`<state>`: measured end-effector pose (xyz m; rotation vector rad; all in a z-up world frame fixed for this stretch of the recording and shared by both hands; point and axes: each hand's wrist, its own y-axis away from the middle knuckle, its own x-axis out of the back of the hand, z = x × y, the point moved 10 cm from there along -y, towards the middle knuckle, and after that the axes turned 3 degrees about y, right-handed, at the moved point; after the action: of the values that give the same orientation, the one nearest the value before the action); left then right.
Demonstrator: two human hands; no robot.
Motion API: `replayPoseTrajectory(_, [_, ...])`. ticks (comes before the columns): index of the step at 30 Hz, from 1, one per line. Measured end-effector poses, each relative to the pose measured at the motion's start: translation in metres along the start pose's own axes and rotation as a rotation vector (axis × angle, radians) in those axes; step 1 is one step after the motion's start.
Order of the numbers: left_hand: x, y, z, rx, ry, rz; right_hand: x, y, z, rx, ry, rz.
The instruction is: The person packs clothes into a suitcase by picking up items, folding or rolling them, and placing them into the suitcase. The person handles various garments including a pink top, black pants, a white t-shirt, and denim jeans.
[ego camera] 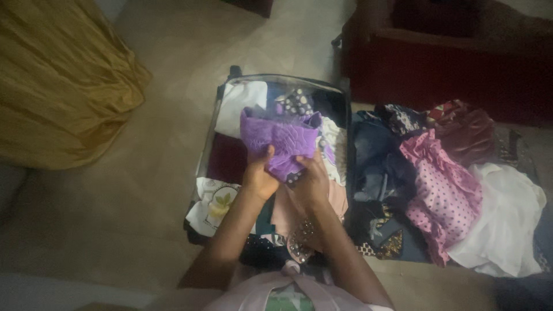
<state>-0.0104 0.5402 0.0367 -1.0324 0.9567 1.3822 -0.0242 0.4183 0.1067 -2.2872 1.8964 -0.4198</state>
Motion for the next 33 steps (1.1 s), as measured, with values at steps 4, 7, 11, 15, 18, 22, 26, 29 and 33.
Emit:
replayPoseTrajectory(4, [0.017, -0.011, 0.009, -0.099, -0.030, 0.128, -0.017, 0.012, 0.065, -0.471, -0.979, 0.112])
replayPoseTrajectory(7, [0.015, -0.024, 0.016, -0.113, -0.054, 0.164, 0.005, -0.005, 0.046, -0.137, -1.081, 0.039])
replayPoseTrajectory(11, [-0.003, -0.044, 0.023, -0.151, -0.449, 0.139, 0.060, -0.008, 0.029, -0.127, -0.471, 0.265])
replayPoseTrajectory(15, [-0.008, -0.066, -0.001, -0.106, -0.731, 0.048, 0.085, -0.026, -0.021, 0.174, -0.110, 0.315])
replayPoseTrajectory(18, [0.016, -0.093, -0.038, 0.213, -0.557, 0.205, 0.092, -0.046, -0.027, 0.148, 0.214, 0.319])
replayPoseTrajectory(22, [0.002, -0.115, -0.017, 0.019, -0.515, 0.355, 0.089, -0.064, -0.032, 0.214, 0.470, 0.266])
replayPoseTrajectory(26, [0.009, -0.128, -0.025, 0.048, -0.813, 0.652, 0.072, -0.091, -0.045, 0.429, 0.900, 0.322])
replayPoseTrajectory(29, [0.028, -0.152, -0.036, 0.063, -1.012, 0.652, 0.042, -0.113, -0.021, 0.418, 1.111, 0.154])
replayPoseTrajectory(33, [0.059, -0.196, -0.048, 0.064, -1.131, 0.517, 0.029, -0.126, 0.037, 0.279, 1.002, -0.006])
